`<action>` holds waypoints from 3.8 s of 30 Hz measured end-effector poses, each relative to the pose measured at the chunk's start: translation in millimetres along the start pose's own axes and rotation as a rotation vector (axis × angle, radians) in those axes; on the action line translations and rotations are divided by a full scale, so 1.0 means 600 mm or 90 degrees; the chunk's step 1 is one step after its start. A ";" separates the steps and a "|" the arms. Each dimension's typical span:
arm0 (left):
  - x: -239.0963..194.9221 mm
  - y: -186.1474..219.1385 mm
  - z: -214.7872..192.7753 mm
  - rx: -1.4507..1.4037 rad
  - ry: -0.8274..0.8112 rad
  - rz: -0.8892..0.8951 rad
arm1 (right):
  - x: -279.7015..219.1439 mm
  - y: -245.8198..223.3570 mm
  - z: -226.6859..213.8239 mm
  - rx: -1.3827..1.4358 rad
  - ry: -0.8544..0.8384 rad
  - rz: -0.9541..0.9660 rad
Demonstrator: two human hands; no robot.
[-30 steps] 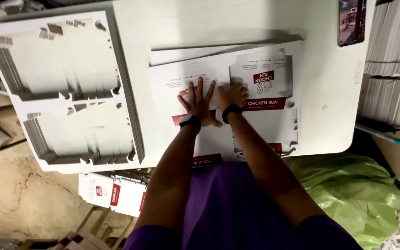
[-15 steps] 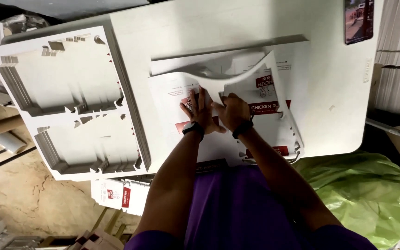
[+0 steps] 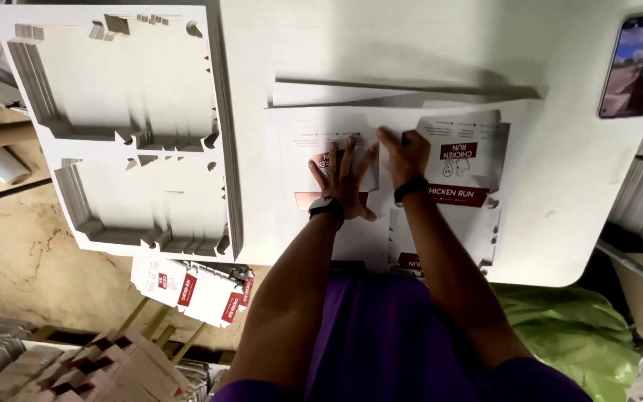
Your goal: Separating die-cut cardboard box shapes from the surrounding waste material by hand on a work table.
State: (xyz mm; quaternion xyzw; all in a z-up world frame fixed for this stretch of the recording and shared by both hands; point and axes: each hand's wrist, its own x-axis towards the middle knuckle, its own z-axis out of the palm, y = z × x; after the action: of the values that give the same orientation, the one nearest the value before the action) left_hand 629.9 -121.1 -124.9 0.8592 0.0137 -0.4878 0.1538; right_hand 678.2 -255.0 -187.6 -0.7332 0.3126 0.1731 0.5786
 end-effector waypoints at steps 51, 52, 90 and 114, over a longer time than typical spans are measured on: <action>0.091 -0.088 0.139 -0.020 0.196 0.184 | -0.178 -0.041 -0.020 0.013 -0.195 -0.001; 0.073 -0.103 0.127 -0.011 0.199 0.200 | -0.174 -0.035 -0.018 0.019 -0.178 -0.009; 0.054 -0.278 -0.059 -0.293 0.251 -0.064 | -0.153 -0.015 0.109 -0.205 -0.230 0.056; 0.010 -0.227 0.052 0.380 1.006 0.197 | -0.041 0.029 0.207 -0.829 -0.514 -0.089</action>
State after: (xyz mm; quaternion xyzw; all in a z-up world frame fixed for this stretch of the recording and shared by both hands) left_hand 583.5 -0.8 -179.0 0.9434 -0.1298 0.2973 -0.0686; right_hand 662.0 -132.1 -219.2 -0.8237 -0.1350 0.5397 0.1093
